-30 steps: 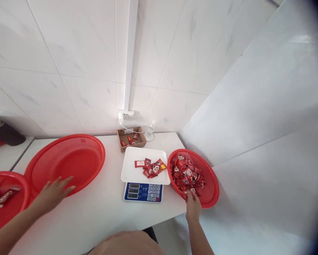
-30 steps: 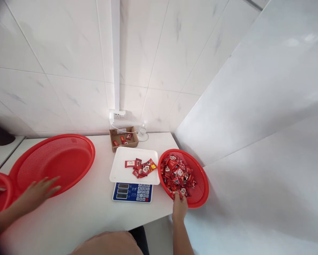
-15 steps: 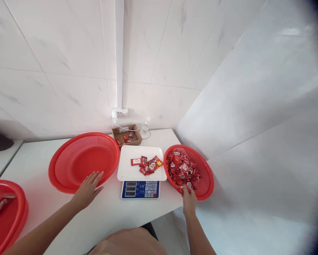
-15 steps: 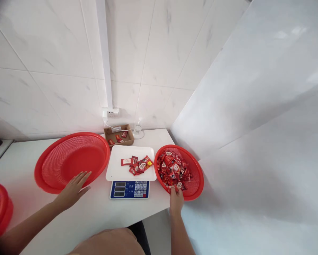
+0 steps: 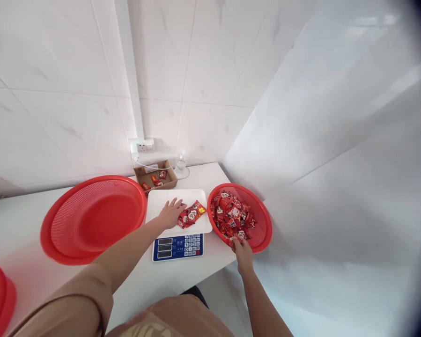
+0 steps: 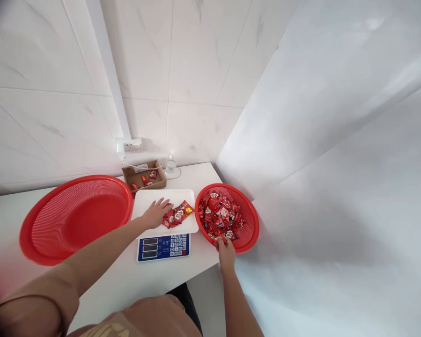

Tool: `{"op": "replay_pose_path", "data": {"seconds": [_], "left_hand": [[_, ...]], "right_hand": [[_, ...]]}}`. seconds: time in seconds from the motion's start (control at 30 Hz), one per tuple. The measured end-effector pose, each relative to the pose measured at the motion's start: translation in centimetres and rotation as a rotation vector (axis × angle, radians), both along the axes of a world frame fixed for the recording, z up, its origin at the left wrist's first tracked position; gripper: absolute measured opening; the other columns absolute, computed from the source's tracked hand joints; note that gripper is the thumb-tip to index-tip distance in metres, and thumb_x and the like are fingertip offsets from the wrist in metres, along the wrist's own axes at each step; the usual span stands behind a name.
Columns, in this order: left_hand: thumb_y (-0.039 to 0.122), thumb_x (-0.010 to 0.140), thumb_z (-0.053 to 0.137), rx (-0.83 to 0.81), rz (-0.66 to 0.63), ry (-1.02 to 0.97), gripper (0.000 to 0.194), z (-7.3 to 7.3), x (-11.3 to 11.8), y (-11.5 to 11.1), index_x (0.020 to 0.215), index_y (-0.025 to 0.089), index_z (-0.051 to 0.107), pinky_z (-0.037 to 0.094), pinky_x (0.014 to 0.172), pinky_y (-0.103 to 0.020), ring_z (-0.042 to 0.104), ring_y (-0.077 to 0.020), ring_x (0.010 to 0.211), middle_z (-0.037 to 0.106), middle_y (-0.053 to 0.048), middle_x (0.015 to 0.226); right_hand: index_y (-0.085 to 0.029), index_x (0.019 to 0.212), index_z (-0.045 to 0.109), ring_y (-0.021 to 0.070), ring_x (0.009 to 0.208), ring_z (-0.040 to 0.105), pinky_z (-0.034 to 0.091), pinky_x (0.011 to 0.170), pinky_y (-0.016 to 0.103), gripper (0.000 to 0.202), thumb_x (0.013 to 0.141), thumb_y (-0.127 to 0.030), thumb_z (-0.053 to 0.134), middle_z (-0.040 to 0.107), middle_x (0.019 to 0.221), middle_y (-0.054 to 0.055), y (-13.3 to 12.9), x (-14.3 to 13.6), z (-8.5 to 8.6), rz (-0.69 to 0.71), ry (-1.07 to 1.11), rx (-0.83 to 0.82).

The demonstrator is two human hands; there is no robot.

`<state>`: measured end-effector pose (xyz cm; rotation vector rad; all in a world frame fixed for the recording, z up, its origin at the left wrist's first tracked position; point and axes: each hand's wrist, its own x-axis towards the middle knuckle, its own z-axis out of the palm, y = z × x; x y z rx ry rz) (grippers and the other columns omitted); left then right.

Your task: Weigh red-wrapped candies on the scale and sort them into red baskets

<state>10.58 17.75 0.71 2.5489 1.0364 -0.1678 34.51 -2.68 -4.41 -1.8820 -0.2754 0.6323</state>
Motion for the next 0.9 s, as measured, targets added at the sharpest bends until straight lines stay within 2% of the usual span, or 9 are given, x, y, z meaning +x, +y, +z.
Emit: {"op": "replay_pose_path", "data": {"seconds": [0.1, 0.2, 0.3, 0.43, 0.6, 0.67, 0.73, 0.83, 0.9], "left_hand": [[0.004, 0.071, 0.052, -0.041, -0.037, 0.018, 0.058, -0.3, 0.9, 1.1, 0.125, 0.026, 0.052, 0.029, 0.105, -0.05, 0.03, -0.0292, 0.133, 0.045, -0.009, 0.139], [0.01, 0.076, 0.05, -0.064, 0.004, 0.012, 0.042, -0.6, 0.6, 1.5, 0.113, 0.025, 0.06, 0.042, 0.093, -0.04, 0.045, -0.0268, 0.119, 0.054, -0.01, 0.125], [0.015, 0.078, 0.049, -0.069, 0.107, -0.017, 0.033, -0.8, -0.3, 1.4, 0.108, 0.02, 0.063, 0.043, 0.088, -0.037, 0.049, -0.026, 0.111, 0.054, -0.013, 0.119], [0.013, 0.074, 0.052, -0.092, 0.273, -0.07, 0.025, -1.2, -1.8, 1.1, 0.096, 0.017, 0.064, 0.043, 0.086, -0.033, 0.052, -0.0238, 0.104, 0.059, -0.011, 0.106], [0.016, 0.076, 0.05, -0.149, 0.553, -0.148, 0.016, -1.5, -3.6, 0.6, 0.088, 0.019, 0.06, 0.045, 0.061, -0.026, 0.06, -0.0175, 0.075, 0.066, -0.004, 0.082], [0.019, 0.076, 0.052, -0.161, 0.645, -0.195, 0.013, -1.0, -4.7, 0.4, 0.087, 0.02, 0.059, 0.044, 0.057, -0.023, 0.06, -0.0154, 0.07, 0.066, -0.002, 0.079], [0.022, 0.076, 0.054, -0.15, 0.719, -0.253, 0.012, -0.1, -6.3, 0.3, 0.086, 0.02, 0.059, 0.045, 0.059, -0.022, 0.061, -0.0146, 0.073, 0.067, -0.002, 0.083], [0.027, 0.077, 0.053, -0.1, 0.822, -0.324, 0.016, 1.9, -10.0, 0.2, 0.091, 0.021, 0.058, 0.048, 0.066, -0.024, 0.062, -0.0161, 0.082, 0.067, -0.003, 0.092], [0.03, 0.08, 0.049, -0.071, 0.901, -0.347, 0.021, 3.1, -13.0, 0.2, 0.096, 0.02, 0.057, 0.05, 0.065, -0.028, 0.064, -0.0185, 0.08, 0.066, -0.006, 0.093]], "right_hand": [[-0.018, 0.087, 0.061, 0.0154, 0.065, 0.057, 0.047, 0.062, 0.027, 0.04, 0.059, -0.046, 0.067, 0.061, 0.064, -0.003, 0.0, -0.3, 0.6, 0.007, 0.052, -0.022], [-0.018, 0.089, 0.061, 0.0152, 0.065, 0.057, 0.047, 0.062, 0.027, 0.04, 0.059, -0.045, 0.067, 0.06, 0.064, -0.003, -0.2, -0.2, 0.8, 0.019, 0.048, -0.035], [-0.018, 0.089, 0.061, 0.0161, 0.068, 0.06, 0.049, 0.062, 0.027, 0.042, 0.059, -0.046, 0.067, 0.063, 0.067, -0.001, -0.3, 0.0, 0.5, 0.005, 0.075, -0.011], [-0.018, 0.09, 0.06, 0.0174, 0.071, 0.063, 0.051, 0.065, 0.028, 0.043, 0.058, -0.046, 0.067, 0.065, 0.072, 0.0, -0.3, 0.3, 0.1, -0.008, 0.116, -0.007], [-0.018, 0.093, 0.059, 0.0176, 0.07, 0.064, 0.052, 0.067, 0.029, 0.045, 0.058, -0.044, 0.067, 0.065, 0.071, 0.0, -0.3, 0.5, -0.2, -0.012, 0.132, -0.001], [-0.018, 0.094, 0.058, 0.0174, 0.07, 0.064, 0.053, 0.067, 0.03, 0.046, 0.057, -0.044, 0.068, 0.066, 0.073, 0.0, -0.3, 0.5, -0.1, -0.02, 0.138, -0.003], [-0.018, 0.093, 0.058, 0.0174, 0.07, 0.064, 0.053, 0.068, 0.03, 0.044, 0.057, -0.043, 0.068, 0.066, 0.073, 0.0, -0.3, 0.3, 0.1, -0.029, 0.139, -0.005], [-0.018, 0.09, 0.059, 0.0174, 0.07, 0.064, 0.053, 0.069, 0.03, 0.041, 0.058, -0.042, 0.067, 0.066, 0.071, 0.0, -0.2, 0.0, 0.5, -0.042, 0.141, 0.006], [-0.019, 0.09, 0.059, 0.0174, 0.071, 0.064, 0.053, 0.069, 0.03, 0.04, 0.058, -0.041, 0.067, 0.066, 0.07, 0.0, -0.2, -0.1, 0.6, -0.041, 0.147, 0.016]]}}
